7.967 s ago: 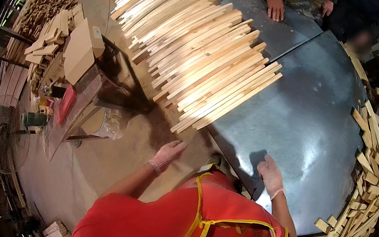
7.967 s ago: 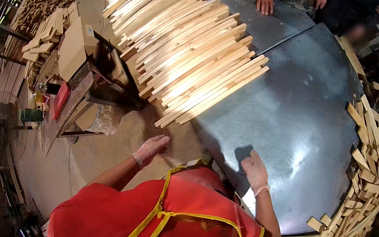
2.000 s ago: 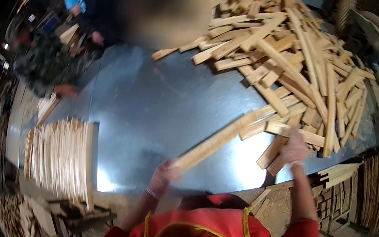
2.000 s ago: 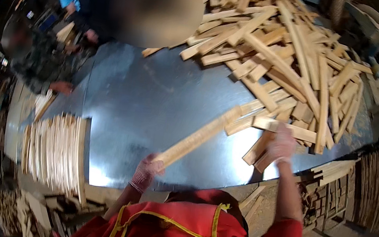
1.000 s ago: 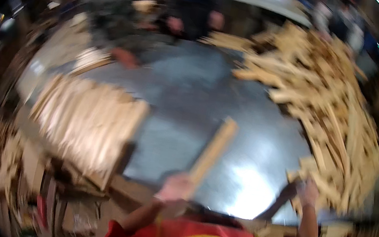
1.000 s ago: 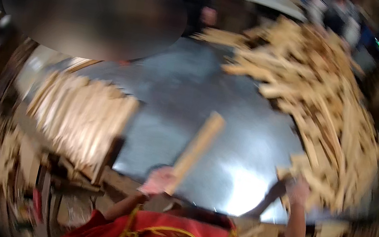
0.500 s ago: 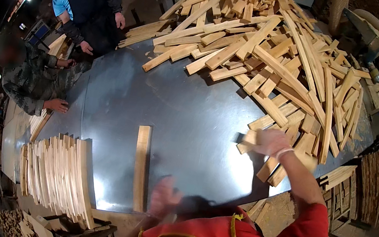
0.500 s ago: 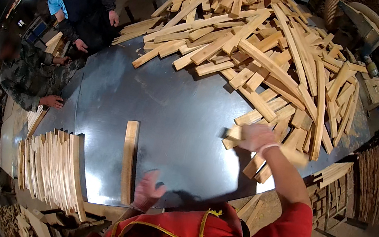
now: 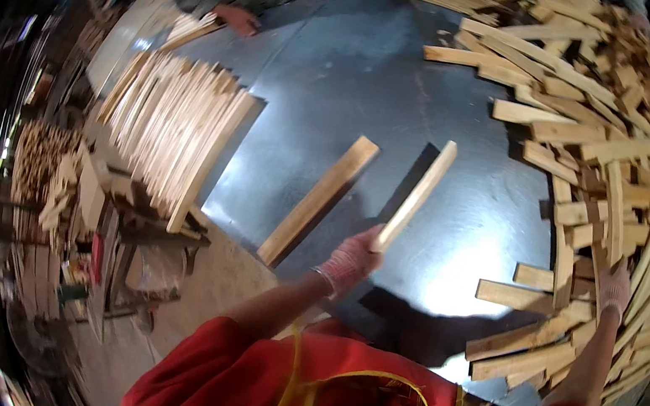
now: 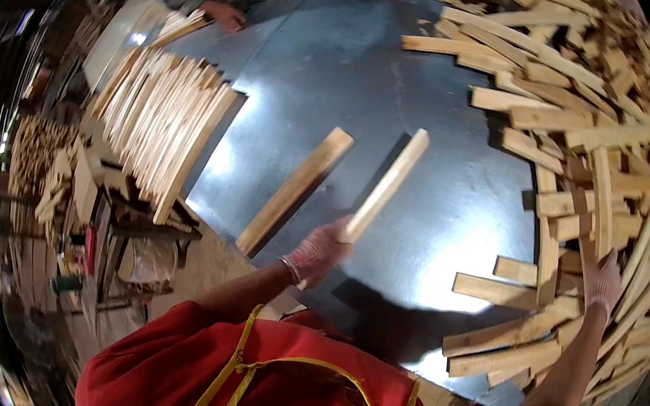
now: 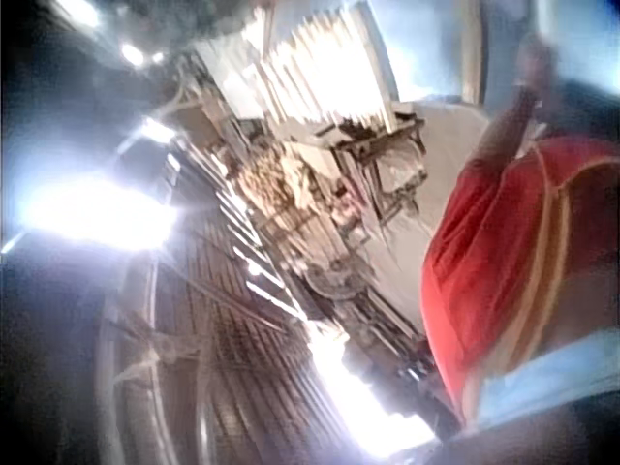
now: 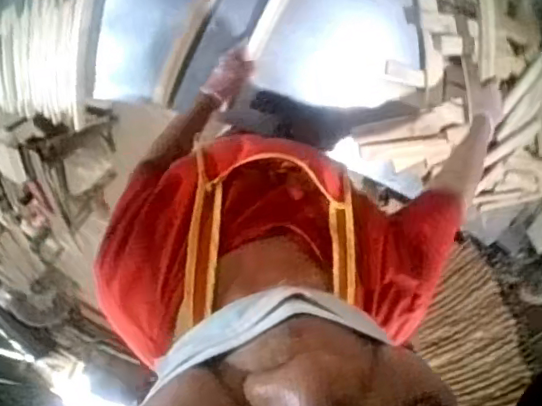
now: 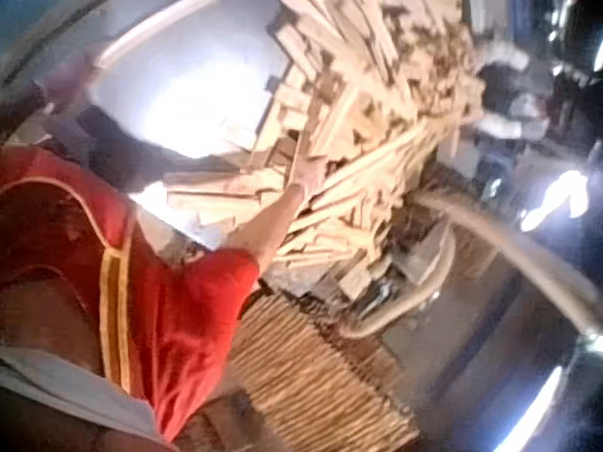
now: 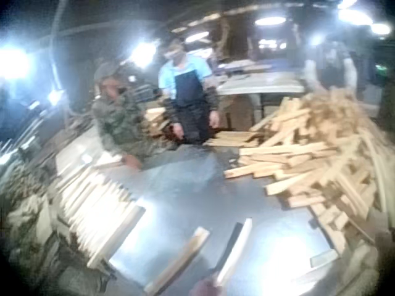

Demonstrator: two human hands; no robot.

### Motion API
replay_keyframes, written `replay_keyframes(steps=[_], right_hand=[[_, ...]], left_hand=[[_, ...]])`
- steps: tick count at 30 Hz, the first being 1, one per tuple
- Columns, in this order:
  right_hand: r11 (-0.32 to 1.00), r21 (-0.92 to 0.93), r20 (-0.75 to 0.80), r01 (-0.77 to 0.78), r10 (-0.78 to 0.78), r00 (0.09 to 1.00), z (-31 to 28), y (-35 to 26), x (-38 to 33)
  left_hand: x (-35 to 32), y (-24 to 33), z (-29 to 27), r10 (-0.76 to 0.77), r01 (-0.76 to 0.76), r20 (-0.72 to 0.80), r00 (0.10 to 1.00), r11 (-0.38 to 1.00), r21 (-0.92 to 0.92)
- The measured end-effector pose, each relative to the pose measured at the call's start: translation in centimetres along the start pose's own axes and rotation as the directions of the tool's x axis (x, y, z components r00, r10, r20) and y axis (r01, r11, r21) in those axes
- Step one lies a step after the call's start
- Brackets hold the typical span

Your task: The person sorts and stacks light-colored wooden planks on a large metal table. They repeatedly pick up planks from a pile, align them, and place them into a neat stack while other workers handle wood nearby.

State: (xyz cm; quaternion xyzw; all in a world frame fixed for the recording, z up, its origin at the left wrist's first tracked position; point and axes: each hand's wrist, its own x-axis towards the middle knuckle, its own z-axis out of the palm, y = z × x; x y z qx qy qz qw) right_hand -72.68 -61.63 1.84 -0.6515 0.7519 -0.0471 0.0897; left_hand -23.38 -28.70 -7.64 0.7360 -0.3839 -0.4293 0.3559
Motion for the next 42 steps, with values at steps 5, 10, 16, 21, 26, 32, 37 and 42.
replay_keyframes(steps=[5, 10, 16, 21, 26, 32, 37, 42], right_hand=[[0.777, 0.627, 0.283, 0.045, -0.281, 0.917, 3.2, -7.5, -7.8], [0.553, 0.788, 0.519, -0.27, -0.361, 0.775, 9.2, -18.6, -19.2], [0.706, 0.707, 0.448, -0.047, -0.395, 0.802, 16.5, -29.5, -25.9], [0.856, 0.326, 0.416, 0.401, -0.511, 0.752, 12.7, -38.1, -35.0], [0.293, 0.598, 0.708, -0.747, -0.63, 0.32, 11.6, -40.8, -44.8], [0.573, 0.733, 0.623, -0.365, -0.351, 0.699, 16.9, -37.0, -43.7], [0.838, 0.545, 0.525, 0.034, -0.372, 0.765, 11.5, -37.4, -45.3], [0.764, 0.642, 0.576, -0.058, -0.431, 0.694, 13.8, -33.1, -42.7]], left_hand=[[-2.3, -2.1, -11.5, 0.14, 0.116, -0.31, 0.94, 0.726, 0.678], [-6.1, -5.0, -16.2, 0.097, 0.192, -0.299, 0.949, 0.577, 0.794], [-5.9, -7.8, -20.3, -0.148, 0.143, -0.021, 0.989, 0.9, 0.413], [-7.1, -6.0, -20.7, -0.193, 0.231, 0.131, 0.972, 0.877, -0.421], [-6.6, -4.6, -18.0, -0.171, 0.179, 0.099, 0.98, 0.98, -0.088], [-5.1, -2.0, -17.8, -0.14, 0.147, 0.126, 0.982, 0.988, -0.041], [-4.3, 0.9, -15.1, -0.129, 0.165, 0.22, 0.967, 0.975, -0.152], [-2.3, -2.3, -10.8, -0.089, 0.207, 0.282, 0.955, 0.884, -0.42]])
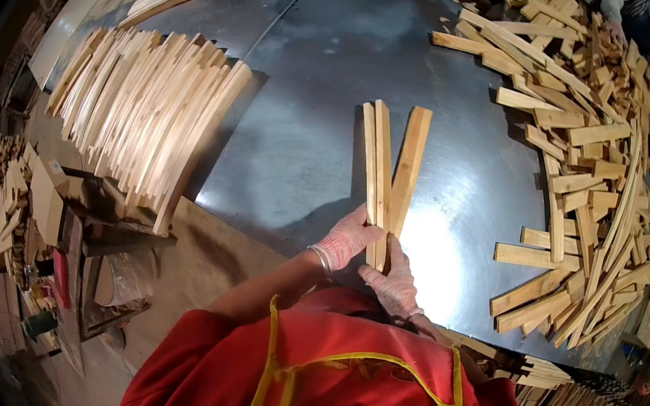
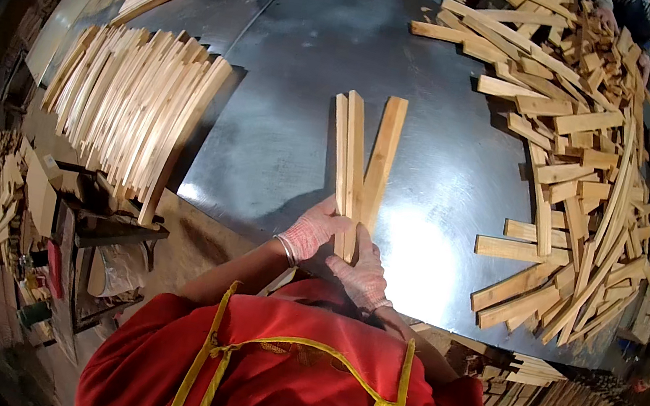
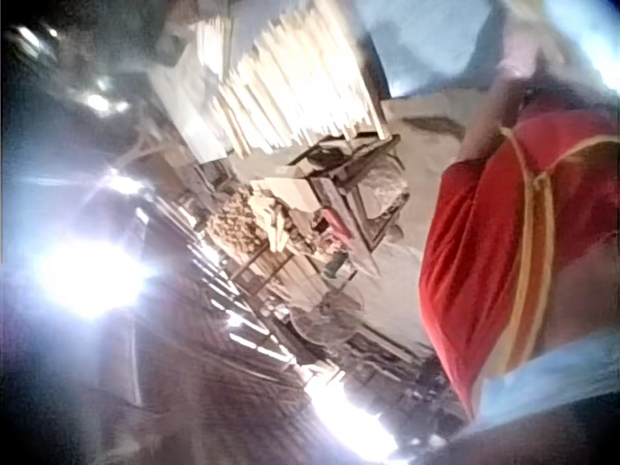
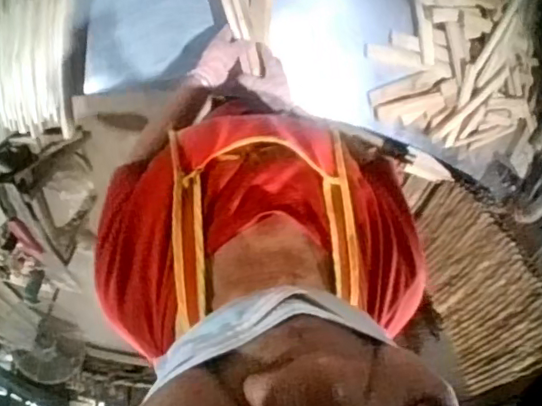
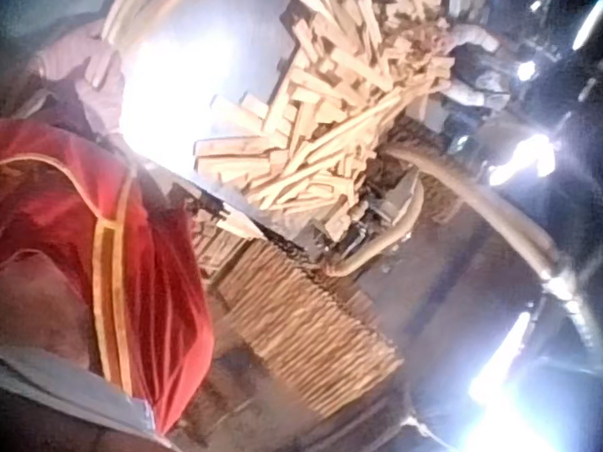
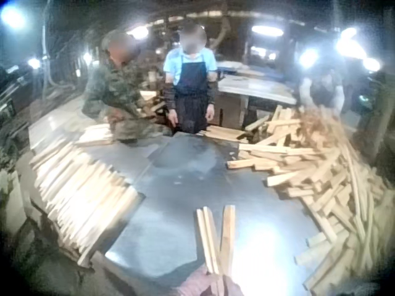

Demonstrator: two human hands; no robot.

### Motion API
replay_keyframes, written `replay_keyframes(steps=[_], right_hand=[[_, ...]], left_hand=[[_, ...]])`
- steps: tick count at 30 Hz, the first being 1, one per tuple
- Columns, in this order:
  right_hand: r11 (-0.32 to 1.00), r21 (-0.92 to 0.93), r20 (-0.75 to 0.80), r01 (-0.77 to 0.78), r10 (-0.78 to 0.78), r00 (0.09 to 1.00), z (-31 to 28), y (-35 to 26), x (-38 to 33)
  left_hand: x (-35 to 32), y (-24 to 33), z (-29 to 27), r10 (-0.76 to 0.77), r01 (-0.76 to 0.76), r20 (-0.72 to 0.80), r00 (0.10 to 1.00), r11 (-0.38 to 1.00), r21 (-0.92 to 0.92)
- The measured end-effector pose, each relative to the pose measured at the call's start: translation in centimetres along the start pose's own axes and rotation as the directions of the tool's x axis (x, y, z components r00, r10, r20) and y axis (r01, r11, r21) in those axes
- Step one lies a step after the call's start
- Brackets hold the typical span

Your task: The person sorts and stacks light-colored wooden planks on a large metal table. They repeatedly pick up planks from a pile, align them, and place them into a neat stack while other workers handle wood nearby.

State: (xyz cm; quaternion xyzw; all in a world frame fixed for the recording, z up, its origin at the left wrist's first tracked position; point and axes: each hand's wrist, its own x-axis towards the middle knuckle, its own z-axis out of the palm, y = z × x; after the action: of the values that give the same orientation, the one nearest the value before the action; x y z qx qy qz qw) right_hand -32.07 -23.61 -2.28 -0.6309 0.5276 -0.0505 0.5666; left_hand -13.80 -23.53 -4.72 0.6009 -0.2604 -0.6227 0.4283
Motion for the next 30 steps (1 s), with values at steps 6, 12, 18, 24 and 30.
replay_keyframes(steps=[6, 12, 18, 24, 30], right_hand=[[0.999, 0.046, -0.006, 0.016, -0.016, 1.0, -2.4, 3.2, -0.1], [0.787, 0.616, 0.073, -0.031, -0.019, 0.997, -6.4, 5.9, -0.6], [0.463, 0.861, -0.079, 0.21, -0.287, 0.955, -15.1, 4.6, 0.0], [0.833, -0.146, -0.65, 0.534, -0.488, 0.583, -45.1, -6.5, 9.1], [0.675, -0.519, -0.69, 0.525, -0.693, 0.209, -50.4, -9.0, 11.3]], left_hand=[[0.3, -1.5, 4.5, 0.091, -0.096, -0.117, 0.989, 0.995, -0.035], [-0.1, 2.5, 9.3, 0.052, -0.048, -0.008, 0.999, 0.963, 0.267], [2.1, 3.6, 11.5, 0.2, -0.15, -0.017, 0.98, 0.784, 0.602], [1.2, 1.5, 11.6, 0.497, -0.283, -0.066, 0.865, 0.595, 0.752], [0.2, 1.4, 10.3, 0.697, -0.053, 0.009, 0.717, 0.041, 0.998]])
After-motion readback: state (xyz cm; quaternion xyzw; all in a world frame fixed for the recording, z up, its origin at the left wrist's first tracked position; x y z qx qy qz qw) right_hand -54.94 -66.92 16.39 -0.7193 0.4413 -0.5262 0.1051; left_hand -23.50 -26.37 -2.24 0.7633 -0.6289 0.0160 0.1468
